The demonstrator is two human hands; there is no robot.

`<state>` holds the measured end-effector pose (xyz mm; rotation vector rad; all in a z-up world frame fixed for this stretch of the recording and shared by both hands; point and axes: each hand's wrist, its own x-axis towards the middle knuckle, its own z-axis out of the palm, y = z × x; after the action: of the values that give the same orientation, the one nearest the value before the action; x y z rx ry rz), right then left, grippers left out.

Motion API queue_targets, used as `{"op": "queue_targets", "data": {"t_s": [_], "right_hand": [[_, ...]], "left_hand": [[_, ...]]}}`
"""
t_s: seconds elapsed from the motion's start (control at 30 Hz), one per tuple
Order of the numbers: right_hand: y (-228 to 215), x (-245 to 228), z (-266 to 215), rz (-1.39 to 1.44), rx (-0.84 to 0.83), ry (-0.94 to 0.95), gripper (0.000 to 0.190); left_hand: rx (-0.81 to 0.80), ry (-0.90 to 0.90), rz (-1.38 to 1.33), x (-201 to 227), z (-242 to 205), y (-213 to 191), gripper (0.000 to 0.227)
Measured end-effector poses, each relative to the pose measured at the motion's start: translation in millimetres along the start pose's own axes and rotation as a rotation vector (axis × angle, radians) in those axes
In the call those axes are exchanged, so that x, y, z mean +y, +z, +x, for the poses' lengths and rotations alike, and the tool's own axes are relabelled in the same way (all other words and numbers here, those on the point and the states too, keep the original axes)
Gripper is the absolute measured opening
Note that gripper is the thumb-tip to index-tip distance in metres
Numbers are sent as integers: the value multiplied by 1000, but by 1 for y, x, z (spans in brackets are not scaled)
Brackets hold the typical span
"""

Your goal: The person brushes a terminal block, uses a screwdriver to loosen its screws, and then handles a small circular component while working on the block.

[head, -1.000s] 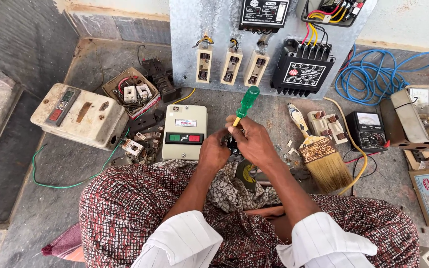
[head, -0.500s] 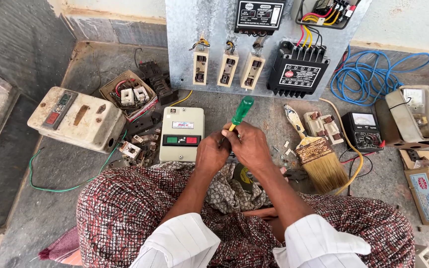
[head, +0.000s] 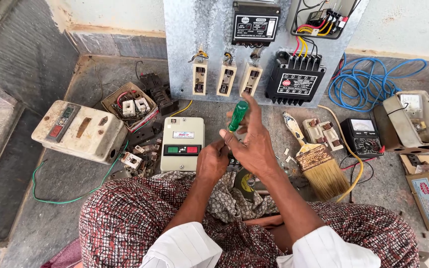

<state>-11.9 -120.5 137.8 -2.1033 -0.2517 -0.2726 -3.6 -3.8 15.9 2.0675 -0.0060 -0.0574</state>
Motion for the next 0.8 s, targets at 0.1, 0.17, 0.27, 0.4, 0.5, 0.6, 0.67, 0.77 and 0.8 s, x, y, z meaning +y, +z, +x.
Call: {"op": "queue_targets", "data": {"t_s": [0.1, 0.17, 0.27, 0.4, 0.5, 0.6, 0.67, 0.77, 0.8], "right_hand": [[-8, -10, 5, -11, 5, -155, 76], [-12, -14, 8, -103, -66, -156, 67], [-18, -17, 12, -126, -155, -163, 63], [-17, -19, 11, -125, -143, -201, 59], [-10, -24, 8, -215, -59, 2, 52], [-5, -29, 7, -309, -43, -42, 49], [-9, -29, 8, -193, 9, -380, 57], [-20, -24, 11, -53, -122, -327, 61], [-21, -22, 12, -12, -197, -215, 62]], "left_hand": [[13, 56, -10, 4, -2, -3, 24], [3, 22, 6, 7, -2, -5, 23], [-7, -21, -9, 11, -4, -7, 23], [-19, -59, -14, 11, -5, -6, 23], [34, 48, -18, 7, -4, -4, 24], [-14, -33, -8, 5, -3, -3, 26], [-19, -11, -4, 3, -3, -3, 33], [-60, -68, 16, 2, -3, -3, 41], [-79, -100, 26, 1, -3, -4, 43]]}}
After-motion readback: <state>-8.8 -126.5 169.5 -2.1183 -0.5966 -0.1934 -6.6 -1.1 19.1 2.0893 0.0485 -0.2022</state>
